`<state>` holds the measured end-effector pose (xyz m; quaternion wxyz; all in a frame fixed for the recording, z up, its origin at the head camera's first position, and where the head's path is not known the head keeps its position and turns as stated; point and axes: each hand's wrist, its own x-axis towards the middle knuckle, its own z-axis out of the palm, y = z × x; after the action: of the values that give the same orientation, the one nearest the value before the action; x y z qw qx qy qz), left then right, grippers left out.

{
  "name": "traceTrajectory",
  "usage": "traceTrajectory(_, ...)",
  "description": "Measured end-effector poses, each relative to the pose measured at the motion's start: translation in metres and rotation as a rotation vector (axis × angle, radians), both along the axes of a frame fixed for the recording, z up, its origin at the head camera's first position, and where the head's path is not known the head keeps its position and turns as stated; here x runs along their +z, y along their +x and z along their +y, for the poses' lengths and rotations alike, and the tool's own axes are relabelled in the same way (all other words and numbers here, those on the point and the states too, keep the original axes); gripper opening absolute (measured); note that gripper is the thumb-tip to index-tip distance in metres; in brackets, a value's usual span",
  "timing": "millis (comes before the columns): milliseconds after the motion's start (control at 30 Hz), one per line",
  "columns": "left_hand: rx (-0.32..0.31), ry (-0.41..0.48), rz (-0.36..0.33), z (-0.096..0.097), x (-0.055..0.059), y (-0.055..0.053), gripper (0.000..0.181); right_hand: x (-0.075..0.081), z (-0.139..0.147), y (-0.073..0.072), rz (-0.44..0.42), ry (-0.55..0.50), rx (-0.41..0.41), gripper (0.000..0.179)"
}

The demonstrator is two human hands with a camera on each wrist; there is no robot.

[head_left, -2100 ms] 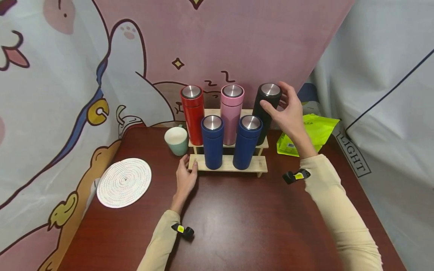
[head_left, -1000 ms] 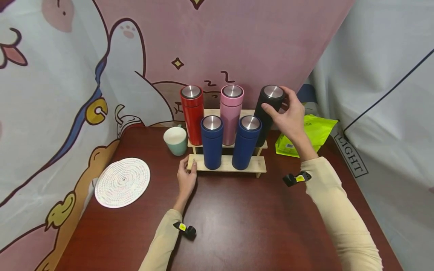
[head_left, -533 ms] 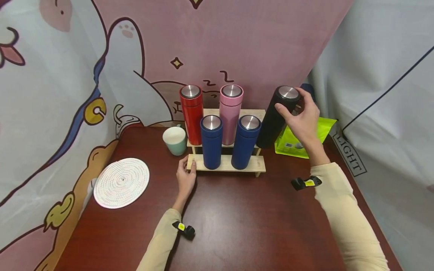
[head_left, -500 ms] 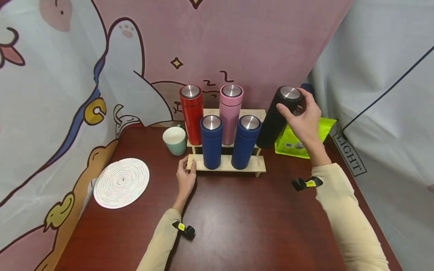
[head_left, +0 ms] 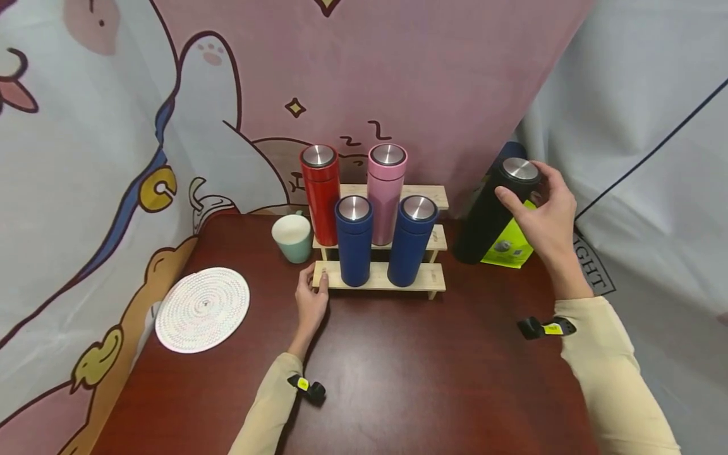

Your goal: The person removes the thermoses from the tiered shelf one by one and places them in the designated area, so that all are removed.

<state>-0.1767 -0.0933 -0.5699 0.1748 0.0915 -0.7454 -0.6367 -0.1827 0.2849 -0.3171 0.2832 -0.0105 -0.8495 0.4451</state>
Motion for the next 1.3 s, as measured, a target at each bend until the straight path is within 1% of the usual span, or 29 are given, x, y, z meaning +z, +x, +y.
traceTrajectory(267, -0.003, -0.004, -0.016, 0.000, 0.002, 0.001, 0.042, -0.002, 0.021, 0.009, -0.026, -0.013, -0.034, 0.063)
traceTrajectory(400, 0.001, 0.003, -0.013, 0.000, 0.002, 0.001, 0.042, -0.003, 0.031, 0.014, -0.034, -0.014, -0.051, 0.063)
traceTrajectory(533, 0.001, 0.003, 0.002, 0.000, 0.001, 0.001, 0.042, -0.005, 0.041, 0.016, -0.057, -0.038, -0.075, 0.064)
traceTrajectory(733, 0.000, 0.004, 0.014, 0.000, 0.001, 0.001, 0.042, -0.006, 0.053, 0.022, -0.097, -0.064, -0.147, 0.064)
traceTrajectory(800, 0.003, -0.002, 0.012, 0.001, 0.002, 0.001, 0.042, -0.005, 0.055, 0.025, -0.124, -0.065, -0.180, 0.064)
traceTrajectory(1000, 0.011, 0.017, 0.022, 0.001, 0.002, 0.000, 0.042, -0.003, 0.066, 0.033, -0.242, -0.063, -0.263, 0.069)
traceTrajectory(1100, 0.021, 0.024, 0.020, 0.002, 0.002, -0.001, 0.043, -0.004, 0.071, 0.036, -0.263, -0.075, -0.294, 0.070)
traceTrajectory(1200, 0.023, 0.029, 0.017, 0.003, 0.007, 0.000, 0.044, -0.006, 0.077, 0.040, -0.270, -0.089, -0.319, 0.070)
traceTrajectory(1300, 0.009, 0.041, 0.018, 0.006, 0.021, 0.006, 0.043, -0.010, 0.083, 0.044, -0.291, -0.107, -0.342, 0.071)
